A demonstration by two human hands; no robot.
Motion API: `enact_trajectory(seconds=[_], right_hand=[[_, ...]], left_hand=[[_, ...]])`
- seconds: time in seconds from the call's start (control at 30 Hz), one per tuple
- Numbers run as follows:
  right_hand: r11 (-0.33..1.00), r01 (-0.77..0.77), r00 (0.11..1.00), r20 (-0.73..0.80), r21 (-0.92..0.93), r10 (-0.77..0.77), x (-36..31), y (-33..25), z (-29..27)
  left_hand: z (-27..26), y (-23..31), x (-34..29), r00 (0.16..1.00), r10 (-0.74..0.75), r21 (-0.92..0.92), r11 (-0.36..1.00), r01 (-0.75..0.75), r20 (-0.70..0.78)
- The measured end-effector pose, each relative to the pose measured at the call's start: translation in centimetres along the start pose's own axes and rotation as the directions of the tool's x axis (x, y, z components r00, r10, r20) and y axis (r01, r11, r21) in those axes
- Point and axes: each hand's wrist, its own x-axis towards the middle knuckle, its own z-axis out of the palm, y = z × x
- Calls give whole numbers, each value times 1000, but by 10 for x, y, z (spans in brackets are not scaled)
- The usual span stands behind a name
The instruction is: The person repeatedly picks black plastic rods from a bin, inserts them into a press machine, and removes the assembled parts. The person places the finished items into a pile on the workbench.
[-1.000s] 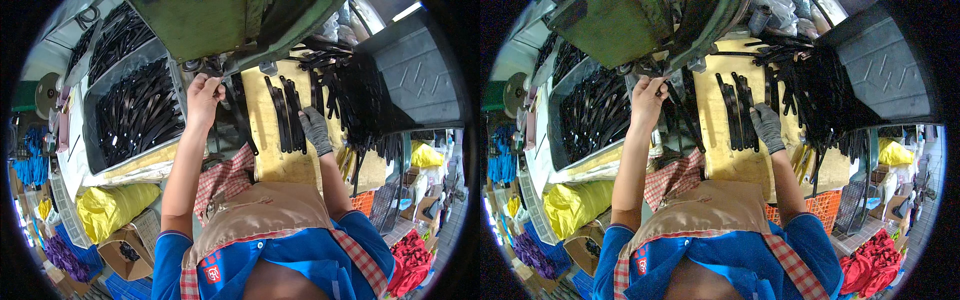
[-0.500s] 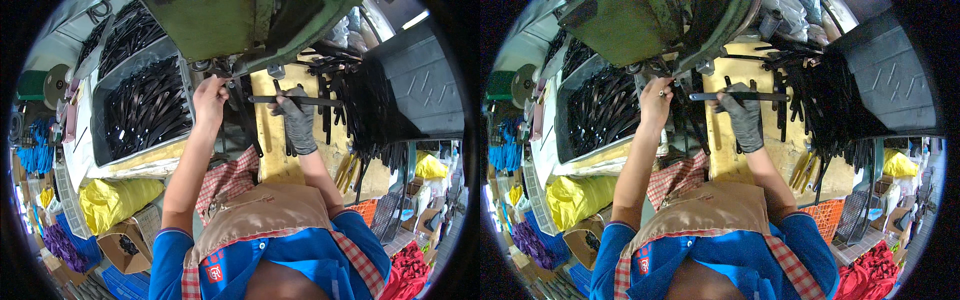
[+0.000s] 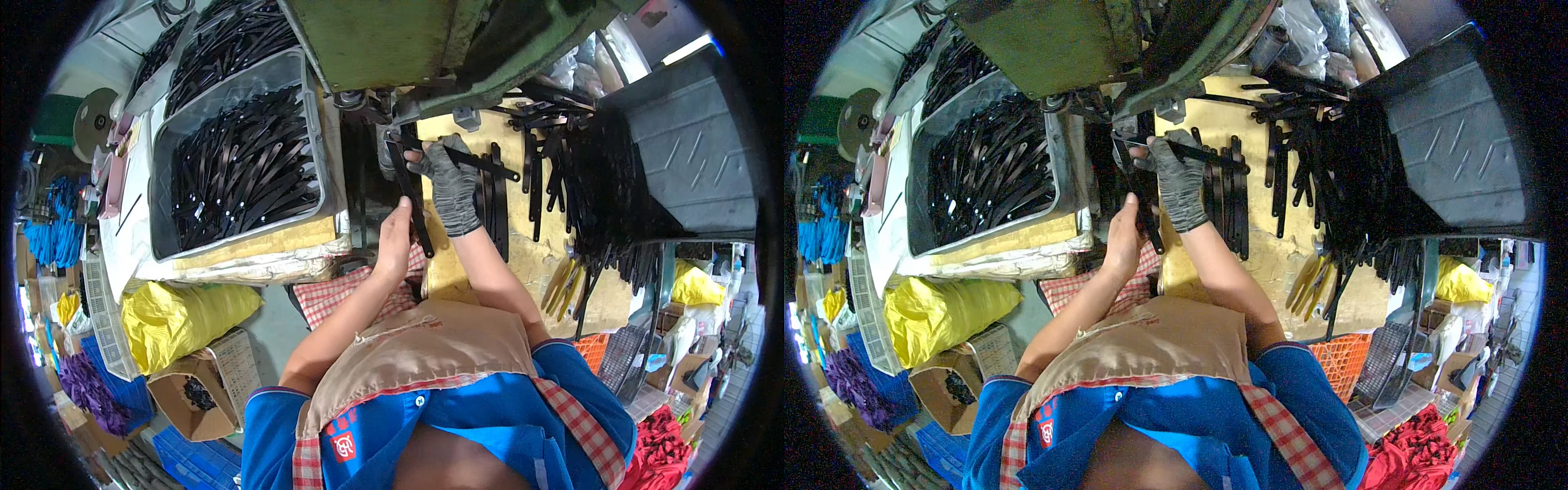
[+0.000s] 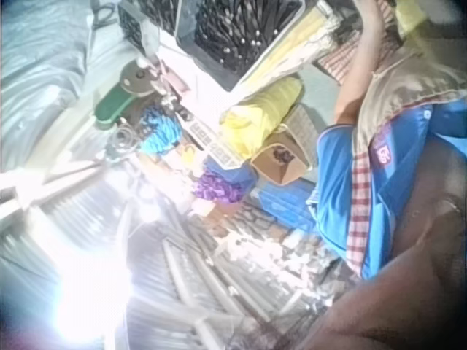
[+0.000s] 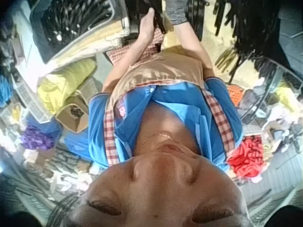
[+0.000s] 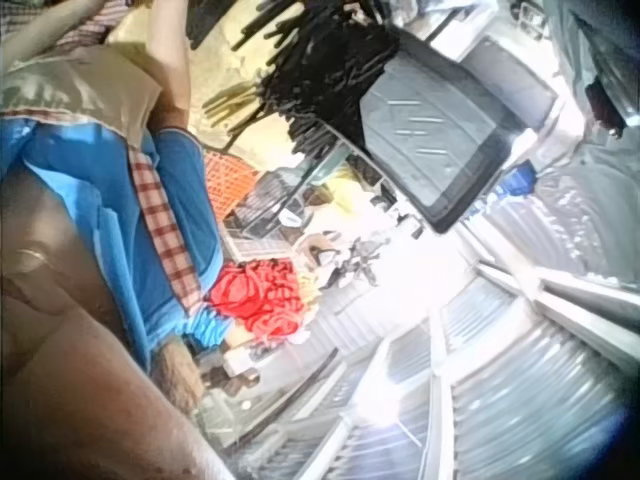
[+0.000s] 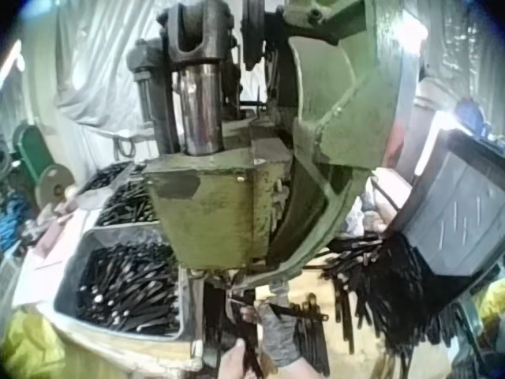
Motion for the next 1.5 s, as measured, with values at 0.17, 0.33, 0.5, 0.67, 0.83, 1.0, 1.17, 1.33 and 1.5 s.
enact_trajectory(seconds=[0.17, 0.33, 0.5, 0.67, 0.83, 1.0, 1.17, 1.33, 1.5], right_hand=[[996, 28, 999, -19, -81, -30, -41, -1, -16], [969, -33, 999, 3, -246, 34, -60, -8, -14], [948, 6, 1000, 0, -317, -6, -67, -6, -8], [763, 87, 992, 125, -640, -8, -80, -16, -28], [-281, 42, 956, 120, -959, -268, -53, -69, -127], [-225, -11, 999, -4, -974, -32, -35, -76, -161], [-53, 103, 869, 116, -993, -481, -45, -55, -172], [355, 67, 966, -28, -933, -256, -70, -70, -92], [468, 164, 986, 155, -868, -58, -81, -61, -36]], left_hand=[[8, -12, -22, 984, 179, 93, 979, -179, 15], [13, -2, -31, 984, 177, 62, 982, -176, -16], [20, 15, -38, 993, 113, 23, 993, -112, -21], [3, 15, -34, 984, 179, 173, 969, -177, 5], [-18, 78, -23, 901, 414, 132, 908, -398, -133], [-79, 115, 24, 920, 167, -615, 700, -364, -354], [-68, 87, 2, 987, 72, -518, 844, -136, -142], [-46, 74, -9, 999, -40, -451, 892, 23, -28], [-41, 72, -9, 998, 30, -292, 956, -13, 54]])
